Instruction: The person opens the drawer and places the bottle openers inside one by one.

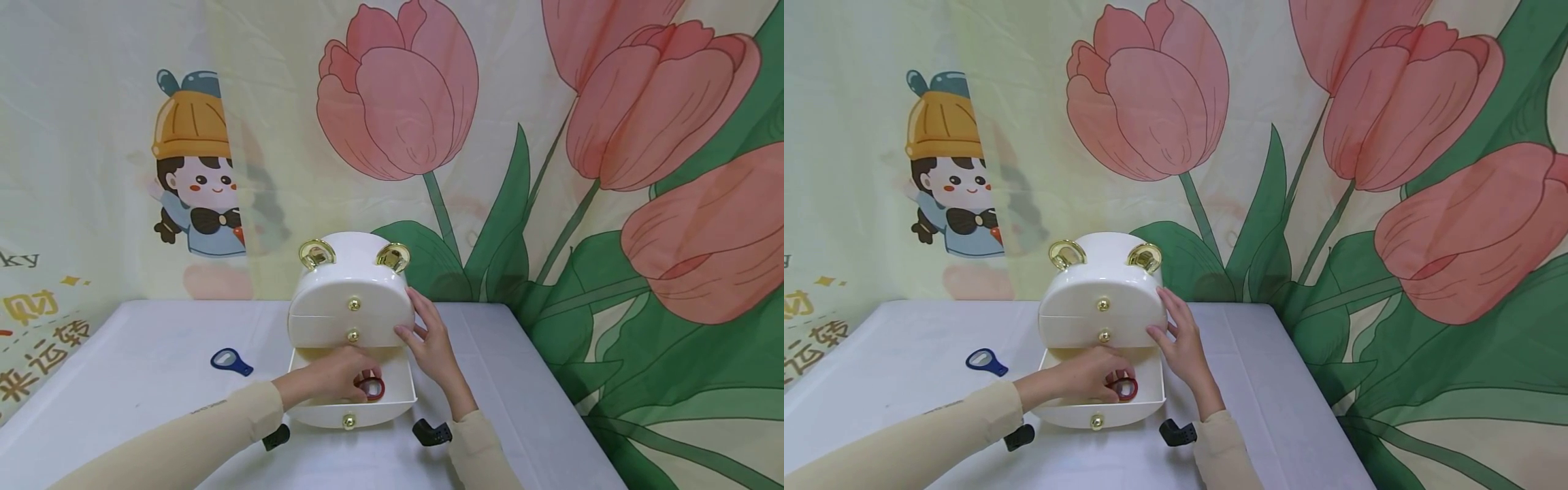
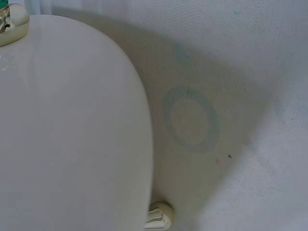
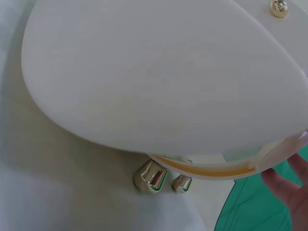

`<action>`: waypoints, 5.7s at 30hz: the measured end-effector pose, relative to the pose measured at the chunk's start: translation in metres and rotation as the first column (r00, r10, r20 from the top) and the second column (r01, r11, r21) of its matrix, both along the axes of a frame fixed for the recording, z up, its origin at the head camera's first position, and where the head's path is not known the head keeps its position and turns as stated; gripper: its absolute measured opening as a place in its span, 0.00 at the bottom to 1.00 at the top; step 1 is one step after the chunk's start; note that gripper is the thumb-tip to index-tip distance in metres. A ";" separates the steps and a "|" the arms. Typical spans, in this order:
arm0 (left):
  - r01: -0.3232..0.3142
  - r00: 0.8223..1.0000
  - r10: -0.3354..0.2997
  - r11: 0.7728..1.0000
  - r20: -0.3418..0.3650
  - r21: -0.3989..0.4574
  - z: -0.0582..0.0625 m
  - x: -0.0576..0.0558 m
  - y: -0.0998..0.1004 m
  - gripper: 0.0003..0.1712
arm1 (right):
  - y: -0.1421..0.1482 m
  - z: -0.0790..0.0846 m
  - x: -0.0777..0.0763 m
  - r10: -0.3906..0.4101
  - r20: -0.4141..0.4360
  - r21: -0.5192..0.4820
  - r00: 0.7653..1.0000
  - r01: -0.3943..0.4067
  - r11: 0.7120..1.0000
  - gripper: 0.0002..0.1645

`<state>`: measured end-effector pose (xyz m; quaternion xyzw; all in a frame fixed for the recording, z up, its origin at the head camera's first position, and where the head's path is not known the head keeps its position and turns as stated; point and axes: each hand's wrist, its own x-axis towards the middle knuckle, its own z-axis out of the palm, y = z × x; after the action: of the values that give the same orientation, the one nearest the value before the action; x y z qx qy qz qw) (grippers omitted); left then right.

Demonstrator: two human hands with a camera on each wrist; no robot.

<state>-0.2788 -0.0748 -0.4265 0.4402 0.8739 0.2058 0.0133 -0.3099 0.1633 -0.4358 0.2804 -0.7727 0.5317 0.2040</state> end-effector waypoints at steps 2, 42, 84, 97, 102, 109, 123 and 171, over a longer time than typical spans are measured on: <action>0.001 1.000 -0.001 1.000 -0.002 0.001 0.001 0.001 -0.001 0.18 | 0.000 0.000 0.000 0.001 0.001 0.000 1.000 -0.001 1.000 0.46; -0.179 0.982 0.184 0.976 -0.030 0.125 0.082 0.035 -0.118 0.22 | 0.000 -0.002 -0.003 0.021 -0.008 -0.013 1.000 -0.021 1.000 0.45; -0.423 0.895 0.430 0.902 0.118 -0.085 -0.008 -0.020 -0.238 0.30 | -0.001 -0.005 -0.004 0.023 -0.023 -0.008 0.999 -0.023 1.000 0.45; -0.419 0.892 0.437 0.895 0.116 -0.154 -0.027 -0.027 -0.243 0.28 | -0.001 -0.006 -0.004 0.020 -0.009 -0.032 1.000 -0.020 0.999 0.45; -0.409 0.898 0.425 0.902 0.117 -0.136 -0.027 -0.024 -0.243 0.25 | -0.002 -0.005 -0.003 0.013 -0.013 -0.023 1.000 -0.014 1.000 0.46; -0.394 0.909 0.409 0.907 0.081 -0.147 -0.027 -0.023 -0.242 0.21 | 0.000 -0.007 -0.002 0.010 -0.013 -0.029 1.000 -0.010 1.000 0.46; -0.362 0.928 0.371 0.921 0.037 -0.146 -0.026 -0.019 -0.239 0.13 | -0.001 -0.008 -0.002 0.027 -0.021 -0.051 0.999 -0.028 0.998 0.45; -0.172 0.981 0.172 0.985 -0.089 0.006 0.062 0.029 -0.105 0.10 | -0.001 -0.006 -0.003 0.024 -0.026 -0.034 0.999 -0.025 0.999 0.46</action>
<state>-0.2494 -0.1798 -0.3649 0.3717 0.9086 0.1856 -0.0434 -0.3126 0.1626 -0.4421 0.2933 -0.7573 0.5436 0.2121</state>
